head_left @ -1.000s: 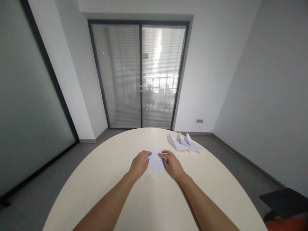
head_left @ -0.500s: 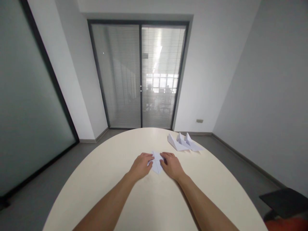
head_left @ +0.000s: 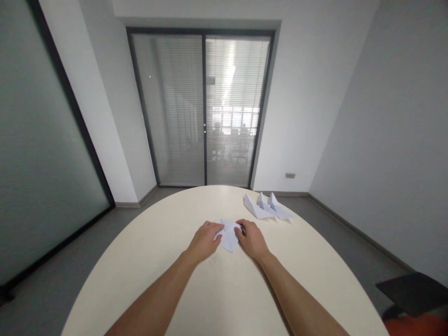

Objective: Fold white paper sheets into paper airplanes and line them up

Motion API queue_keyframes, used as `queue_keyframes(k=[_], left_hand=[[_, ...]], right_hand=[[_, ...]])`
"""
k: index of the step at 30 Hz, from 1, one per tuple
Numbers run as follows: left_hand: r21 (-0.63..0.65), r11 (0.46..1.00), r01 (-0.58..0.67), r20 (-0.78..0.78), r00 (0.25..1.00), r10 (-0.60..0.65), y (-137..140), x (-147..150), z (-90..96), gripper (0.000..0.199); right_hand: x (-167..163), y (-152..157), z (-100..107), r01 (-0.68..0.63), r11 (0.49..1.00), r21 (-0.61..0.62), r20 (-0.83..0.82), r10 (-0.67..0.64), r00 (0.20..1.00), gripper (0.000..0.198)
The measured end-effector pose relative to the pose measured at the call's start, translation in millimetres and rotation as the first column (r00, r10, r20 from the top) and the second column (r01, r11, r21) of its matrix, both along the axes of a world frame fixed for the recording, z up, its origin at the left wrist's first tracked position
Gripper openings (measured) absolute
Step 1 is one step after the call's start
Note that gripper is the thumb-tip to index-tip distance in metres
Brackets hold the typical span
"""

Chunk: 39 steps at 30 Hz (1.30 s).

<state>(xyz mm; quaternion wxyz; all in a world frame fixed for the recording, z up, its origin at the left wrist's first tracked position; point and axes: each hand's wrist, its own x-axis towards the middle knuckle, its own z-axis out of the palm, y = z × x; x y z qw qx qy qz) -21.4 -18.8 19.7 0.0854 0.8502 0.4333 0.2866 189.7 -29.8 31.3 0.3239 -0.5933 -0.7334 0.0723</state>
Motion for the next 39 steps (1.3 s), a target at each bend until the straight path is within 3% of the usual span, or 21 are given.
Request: queue_keyframes(k=[6, 10, 14, 21, 28, 32, 39], left_hand=[[0.002, 1.000, 0.004, 0.022, 1.000, -0.004, -0.3, -0.7, -1.2, 0.045], [0.028, 0.999, 0.020, 0.043, 0.999, -0.021, -0.7, -0.4, -3.9, 0.058], [0.063, 0.998, 0.026, 0.071, 0.997, -0.030, -0.5, 1.2, -3.9, 0.056], [0.188, 0.973, -0.134, 0.034, 0.991, 0.130, 1.2, 2.3, 3.9, 0.048], [0.225, 0.966, -0.124, 0.029, 0.992, 0.120, 3.8, 5.0, 2.9, 0.037], [0.196, 0.974, -0.111, 0.045, 0.994, 0.104, -0.8, 6.1, 9.8, 0.016], [0.220, 0.960, -0.174, 0.200, 0.971, 0.130, -5.6, 3.7, 15.3, 0.014]], right_hand=[[-0.3, -0.5, -2.3, 0.019, 0.999, -0.034, -0.106, -0.022, 0.994, 0.024], [0.4, 1.2, -3.6, -0.019, 1.000, 0.009, -0.193, 0.020, 0.981, 0.026], [0.0, 2.9, -3.2, -0.050, 0.996, 0.079, -0.237, 0.068, 0.969, 0.026], [-3.3, -2.6, 4.3, -0.166, 0.969, 0.184, -0.176, 0.198, 0.964, 0.022], [-4.9, -7.3, 8.6, -0.288, 0.929, 0.233, -0.107, 0.319, 0.942, 0.022], [-4.3, -6.9, 5.9, -0.245, 0.947, 0.208, -0.178, 0.283, 0.942, 0.030], [-1.5, -1.0, -1.3, -0.136, 0.978, 0.156, -0.304, 0.179, 0.936, 0.045]])
